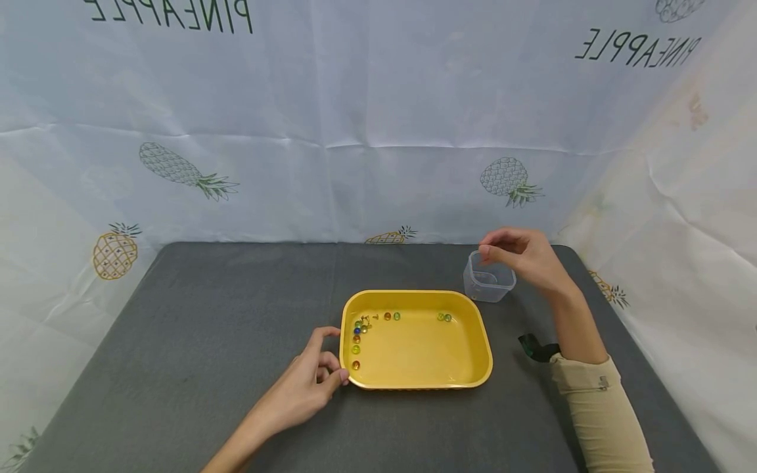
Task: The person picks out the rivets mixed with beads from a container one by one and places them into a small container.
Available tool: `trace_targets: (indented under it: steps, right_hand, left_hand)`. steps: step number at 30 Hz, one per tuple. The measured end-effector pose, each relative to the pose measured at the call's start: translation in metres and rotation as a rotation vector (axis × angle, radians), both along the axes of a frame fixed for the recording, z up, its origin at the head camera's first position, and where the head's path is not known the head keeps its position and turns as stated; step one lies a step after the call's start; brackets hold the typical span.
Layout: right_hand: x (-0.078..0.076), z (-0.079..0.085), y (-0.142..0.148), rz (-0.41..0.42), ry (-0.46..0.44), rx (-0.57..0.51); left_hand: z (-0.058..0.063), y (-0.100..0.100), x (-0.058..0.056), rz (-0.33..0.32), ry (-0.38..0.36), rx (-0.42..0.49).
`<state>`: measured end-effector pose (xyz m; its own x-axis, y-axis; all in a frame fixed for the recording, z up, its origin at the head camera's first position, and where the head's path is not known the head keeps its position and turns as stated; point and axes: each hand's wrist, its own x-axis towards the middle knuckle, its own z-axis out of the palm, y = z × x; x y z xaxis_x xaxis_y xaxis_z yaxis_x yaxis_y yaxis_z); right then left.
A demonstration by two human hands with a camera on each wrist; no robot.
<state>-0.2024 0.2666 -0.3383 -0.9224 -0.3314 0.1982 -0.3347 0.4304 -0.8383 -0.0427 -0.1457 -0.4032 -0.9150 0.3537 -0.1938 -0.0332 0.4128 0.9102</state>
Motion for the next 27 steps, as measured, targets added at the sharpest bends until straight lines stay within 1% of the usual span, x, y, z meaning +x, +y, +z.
trace_targets:
  steps: [9, 16, 27]
  right_hand:
    - [0.000, -0.003, 0.005, -0.039, 0.015, 0.032]
    - [-0.002, -0.006, 0.009, -0.064, 0.035, 0.061]
    - [-0.003, -0.009, 0.013, -0.058, 0.032, 0.062]
  left_hand:
    - [-0.001, -0.001, 0.001, -0.005, 0.003, 0.020]
    - [-0.001, 0.000, 0.000, -0.006, 0.002, 0.015]
    - [-0.001, 0.000, 0.001, 0.001, -0.002, 0.007]
